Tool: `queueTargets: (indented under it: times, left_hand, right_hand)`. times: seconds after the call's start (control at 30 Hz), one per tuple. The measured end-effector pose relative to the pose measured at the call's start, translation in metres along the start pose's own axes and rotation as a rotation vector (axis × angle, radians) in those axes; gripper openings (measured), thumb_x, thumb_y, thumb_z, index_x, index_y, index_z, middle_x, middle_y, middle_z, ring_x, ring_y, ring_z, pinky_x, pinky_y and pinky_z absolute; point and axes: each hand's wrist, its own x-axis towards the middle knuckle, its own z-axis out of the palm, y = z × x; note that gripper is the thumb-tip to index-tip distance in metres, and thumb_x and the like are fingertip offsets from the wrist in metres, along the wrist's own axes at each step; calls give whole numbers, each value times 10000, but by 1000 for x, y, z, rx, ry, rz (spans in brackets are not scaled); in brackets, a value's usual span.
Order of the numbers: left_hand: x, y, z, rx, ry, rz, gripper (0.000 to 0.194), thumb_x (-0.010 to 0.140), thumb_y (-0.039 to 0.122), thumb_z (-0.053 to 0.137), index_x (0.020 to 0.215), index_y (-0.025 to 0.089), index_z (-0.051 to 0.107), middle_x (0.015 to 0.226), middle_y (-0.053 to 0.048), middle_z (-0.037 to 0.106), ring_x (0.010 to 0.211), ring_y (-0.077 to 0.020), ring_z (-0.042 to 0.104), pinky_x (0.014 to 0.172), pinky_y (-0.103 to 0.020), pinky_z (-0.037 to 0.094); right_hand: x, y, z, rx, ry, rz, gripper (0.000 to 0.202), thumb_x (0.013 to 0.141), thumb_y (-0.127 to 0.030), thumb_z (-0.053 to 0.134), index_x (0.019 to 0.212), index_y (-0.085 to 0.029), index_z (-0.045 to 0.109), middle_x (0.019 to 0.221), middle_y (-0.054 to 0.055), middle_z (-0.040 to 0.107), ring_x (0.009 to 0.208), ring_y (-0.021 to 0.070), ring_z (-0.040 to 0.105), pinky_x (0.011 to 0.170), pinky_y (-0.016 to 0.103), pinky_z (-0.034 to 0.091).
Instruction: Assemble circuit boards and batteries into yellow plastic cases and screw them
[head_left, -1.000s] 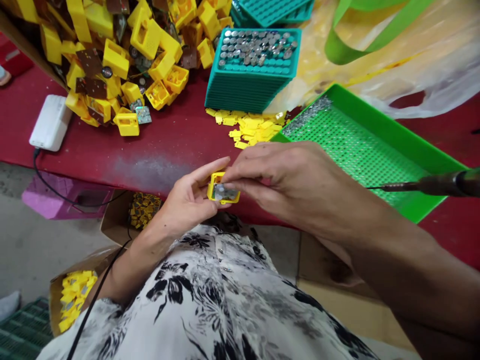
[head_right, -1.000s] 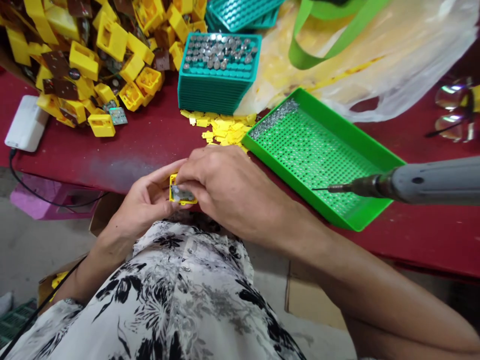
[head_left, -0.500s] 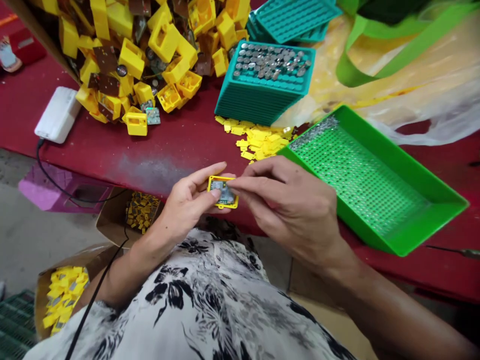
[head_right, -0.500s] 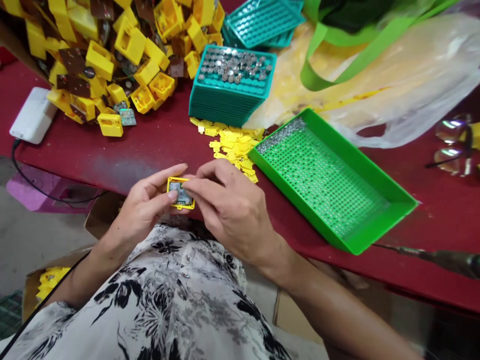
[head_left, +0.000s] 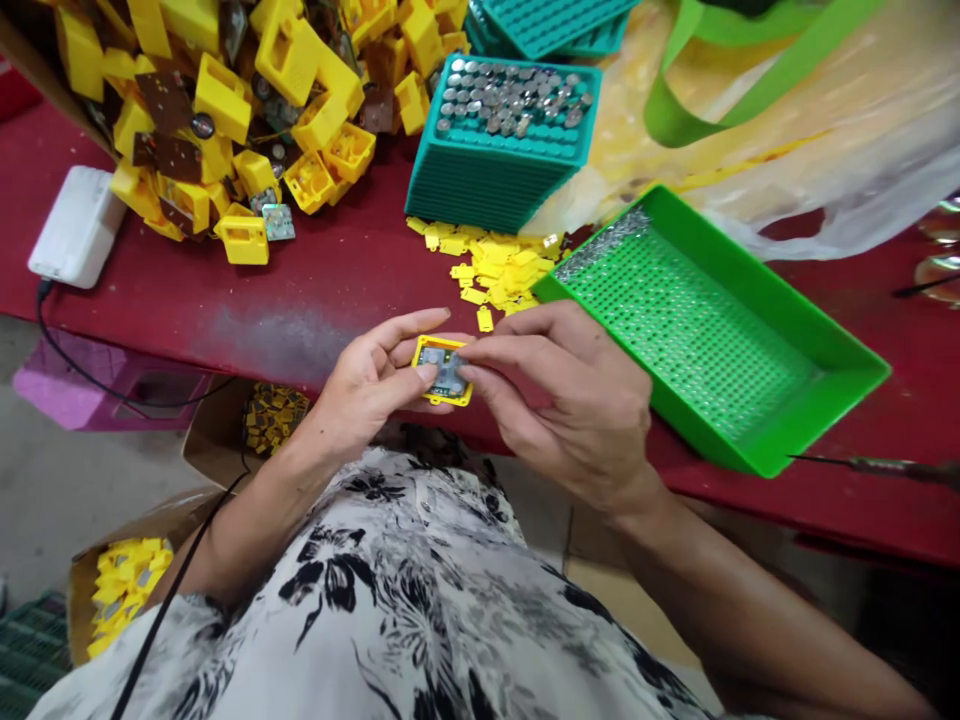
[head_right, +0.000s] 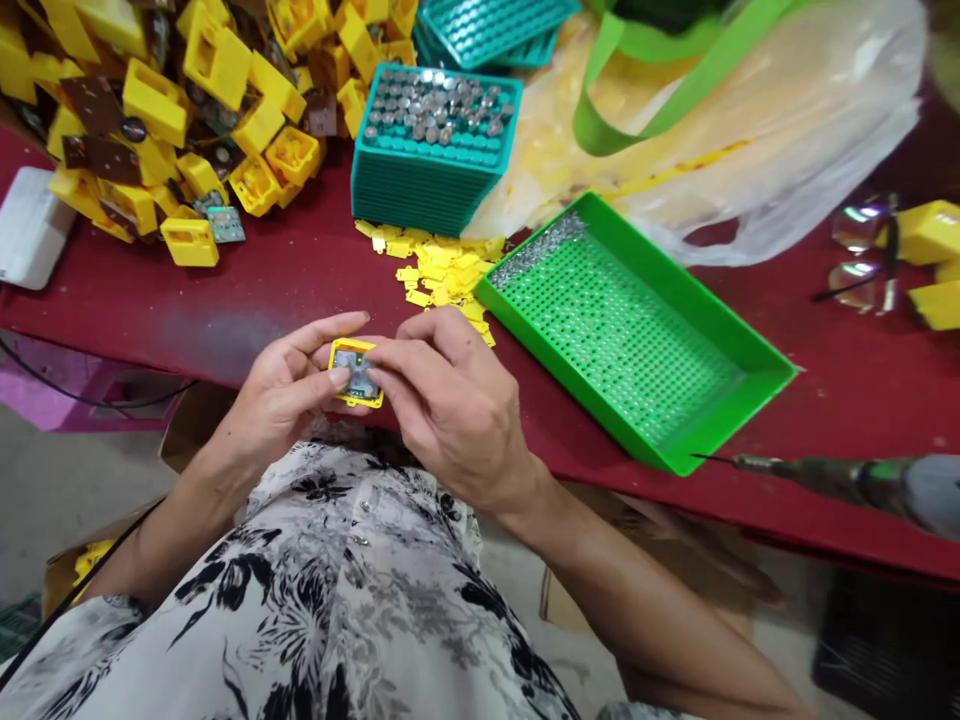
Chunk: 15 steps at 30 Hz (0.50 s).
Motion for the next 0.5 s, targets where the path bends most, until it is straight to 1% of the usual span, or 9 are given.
queueTargets:
  times: [0.1,0.17,0.27,0.3,0.43,0.5]
  left_hand:
    - [3,-1,3,21,-19,-4,468,763,292,813,1194,163,683,1207,-106,740,1032,-208,716,796,-274,607]
    - [4,-4,6,38,-23,-8,453,780,296,788,1199,165,679,1158,-93,749,992,-203,718,747,-271,613]
    - [1,-8,10,95,-4,8,458,801,286,750,1235,166,667,1062,-68,755,903,-178,709,699,-261,612]
    - [0,-10,11,122,4,16,458,808,289,744,1243,164,665,1062,-68,754,903,-179,705,696,-262,612]
    - [2,-12,13,189,0,34,458,824,315,745,1248,164,661,1189,-94,740,991,-217,699,706,-266,605]
    - [8,-12,12,167,-17,38,472,809,307,752,1247,159,658,1211,-105,738,1003,-219,707,716,-265,606]
  right_hand:
    - [-3,2,-2,-22,41,-2,132,905,-79,627,945,-194,676,824,36,615,771,140,601,692,289,529]
    - [-6,3,-3,-55,60,-47,105,899,-89,637,921,-187,669,787,34,602,738,149,574,667,304,506]
    - [-8,2,-5,-110,35,-68,104,905,-96,623,879,-195,644,765,38,590,725,166,546,655,324,479]
    - [-9,2,-5,-118,18,-63,120,908,-89,610,872,-199,637,763,38,590,729,169,545,659,327,477]
    - [-15,2,-6,-120,6,-72,109,899,-79,621,899,-182,655,757,47,610,730,175,550,648,324,478]
    - [-19,3,-13,-141,25,-56,107,891,-93,653,959,-172,677,789,56,631,745,175,568,671,321,499]
